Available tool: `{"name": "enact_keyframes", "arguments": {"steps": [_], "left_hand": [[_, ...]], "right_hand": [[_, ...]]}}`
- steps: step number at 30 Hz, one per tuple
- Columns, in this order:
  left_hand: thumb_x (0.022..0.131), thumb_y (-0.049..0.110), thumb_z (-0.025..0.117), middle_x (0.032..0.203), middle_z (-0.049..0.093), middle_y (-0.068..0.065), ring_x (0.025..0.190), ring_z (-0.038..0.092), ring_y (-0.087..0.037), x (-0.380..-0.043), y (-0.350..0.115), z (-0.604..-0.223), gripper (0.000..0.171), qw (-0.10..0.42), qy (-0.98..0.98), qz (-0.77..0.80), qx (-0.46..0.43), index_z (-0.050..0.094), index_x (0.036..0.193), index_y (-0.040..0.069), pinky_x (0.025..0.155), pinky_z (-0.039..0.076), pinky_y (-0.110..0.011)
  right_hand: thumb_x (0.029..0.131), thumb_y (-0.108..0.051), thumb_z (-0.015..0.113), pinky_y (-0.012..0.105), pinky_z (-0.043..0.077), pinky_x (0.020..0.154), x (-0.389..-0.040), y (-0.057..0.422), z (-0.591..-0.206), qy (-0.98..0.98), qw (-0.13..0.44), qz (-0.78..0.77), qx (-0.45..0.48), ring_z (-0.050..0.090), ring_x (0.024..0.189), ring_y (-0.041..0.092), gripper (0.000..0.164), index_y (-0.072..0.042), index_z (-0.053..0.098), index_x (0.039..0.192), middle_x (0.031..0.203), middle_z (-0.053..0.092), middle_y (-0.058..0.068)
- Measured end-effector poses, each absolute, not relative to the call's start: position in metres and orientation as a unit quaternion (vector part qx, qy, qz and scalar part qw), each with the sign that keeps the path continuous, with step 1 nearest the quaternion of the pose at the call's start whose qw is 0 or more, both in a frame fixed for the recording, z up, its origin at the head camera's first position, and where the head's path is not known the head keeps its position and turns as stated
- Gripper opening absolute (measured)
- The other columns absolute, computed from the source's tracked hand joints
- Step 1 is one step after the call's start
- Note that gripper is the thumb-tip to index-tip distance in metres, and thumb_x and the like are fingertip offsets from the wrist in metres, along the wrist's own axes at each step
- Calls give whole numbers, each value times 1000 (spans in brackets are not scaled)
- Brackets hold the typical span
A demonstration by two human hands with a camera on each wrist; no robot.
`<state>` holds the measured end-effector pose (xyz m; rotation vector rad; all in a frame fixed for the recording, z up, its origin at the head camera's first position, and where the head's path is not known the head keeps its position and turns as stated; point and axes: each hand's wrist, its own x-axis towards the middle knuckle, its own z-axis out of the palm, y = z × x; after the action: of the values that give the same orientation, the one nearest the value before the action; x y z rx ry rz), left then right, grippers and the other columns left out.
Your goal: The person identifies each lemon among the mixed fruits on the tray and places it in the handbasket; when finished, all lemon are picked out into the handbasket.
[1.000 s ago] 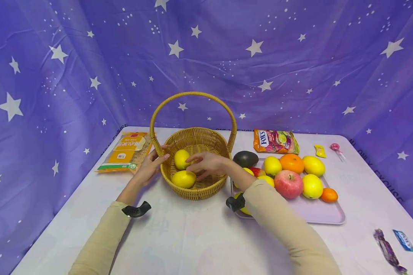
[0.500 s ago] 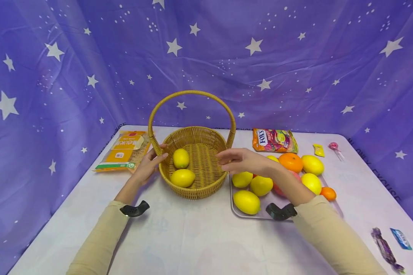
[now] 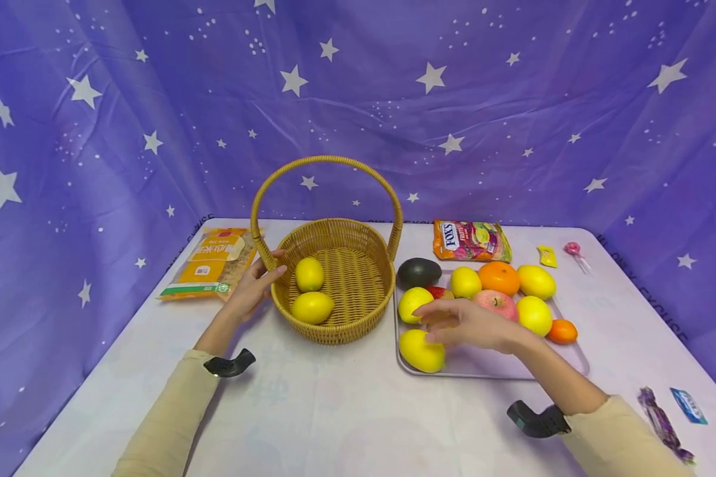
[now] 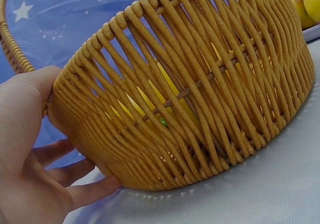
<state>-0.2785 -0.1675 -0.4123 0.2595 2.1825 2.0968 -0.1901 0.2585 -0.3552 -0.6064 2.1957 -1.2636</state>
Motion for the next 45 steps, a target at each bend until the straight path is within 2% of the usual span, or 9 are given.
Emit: {"name": "enact_keyframes", "arguments": {"steps": [4, 10, 14, 20, 29, 31, 36, 41, 45], "left_hand": [[100, 22, 56, 150, 32, -19, 124, 44, -42, -277, -169, -412, 51, 49, 719, 688, 86, 38, 147, 9, 84, 54, -41], [100, 20, 56, 148, 34, -18, 124, 46, -41, -276, -170, -412, 50, 47, 716, 692, 78, 40, 145, 10, 85, 54, -41], [100, 20, 56, 147, 35, -18, 124, 46, -41, -276, -170, -412, 49, 48, 715, 693, 79, 40, 145, 9, 85, 54, -41], [100, 21, 56, 147, 34, -20, 124, 45, -43, -275, -170, -409, 51, 47, 714, 693, 87, 39, 146, 8, 85, 54, -41], [100, 20, 56, 150, 31, -19, 127, 43, -42, -276, -172, -407, 52, 56, 713, 695, 83, 37, 147, 8, 86, 53, -41], [100, 18, 55, 151, 29, -21, 127, 41, -43, -277, -173, -407, 53, 60, 713, 694, 82, 35, 148, 6, 88, 52, -44], [100, 16, 54, 150, 30, -21, 126, 42, -44, -278, -172, -407, 52, 62, 714, 693, 80, 35, 148, 5, 87, 53, -44], [100, 20, 56, 149, 32, -19, 123, 46, -42, -278, -169, -412, 52, 50, 715, 692, 87, 37, 147, 7, 82, 55, -41], [100, 20, 56, 147, 34, -19, 122, 47, -41, -277, -167, -414, 51, 47, 716, 691, 84, 39, 146, 9, 82, 55, -41]], "right_hand": [[91, -25, 69, 35, 50, 93, -184, 253, -361, 831, 255, -442, -221, 51, 121, 36, 49, -6, 54, 134, 134, 54, 14], [85, -31, 76, 52, 42, 99, -181, 241, -368, 867, 214, -386, -231, 51, 115, 28, 45, -20, 62, 126, 128, 59, -1], [83, -32, 78, 49, 43, 98, -180, 238, -368, 874, 197, -379, -231, 52, 111, 25, 46, -20, 63, 125, 124, 61, -3], [83, -30, 77, 38, 51, 88, -183, 245, -342, 868, 194, -410, -204, 53, 112, 29, 53, -15, 59, 131, 131, 56, 9], [90, -23, 70, 39, 52, 88, -210, 243, -299, 836, 203, -463, -213, 54, 116, 30, 56, -13, 48, 141, 143, 44, 14], [91, -21, 69, 42, 53, 86, -217, 236, -296, 824, 211, -480, -216, 57, 111, 32, 57, -12, 46, 143, 145, 41, 16], [89, -21, 72, 45, 53, 86, -233, 206, -299, 803, 225, -505, -225, 59, 107, 31, 59, -14, 47, 143, 143, 43, 12], [90, -21, 71, 42, 53, 86, -247, 171, -314, 781, 246, -509, -264, 53, 117, 31, 56, -14, 49, 141, 140, 48, 10], [90, -20, 72, 41, 53, 87, -254, 144, -329, 769, 287, -501, -276, 50, 122, 32, 56, -11, 50, 140, 140, 48, 9]]}}
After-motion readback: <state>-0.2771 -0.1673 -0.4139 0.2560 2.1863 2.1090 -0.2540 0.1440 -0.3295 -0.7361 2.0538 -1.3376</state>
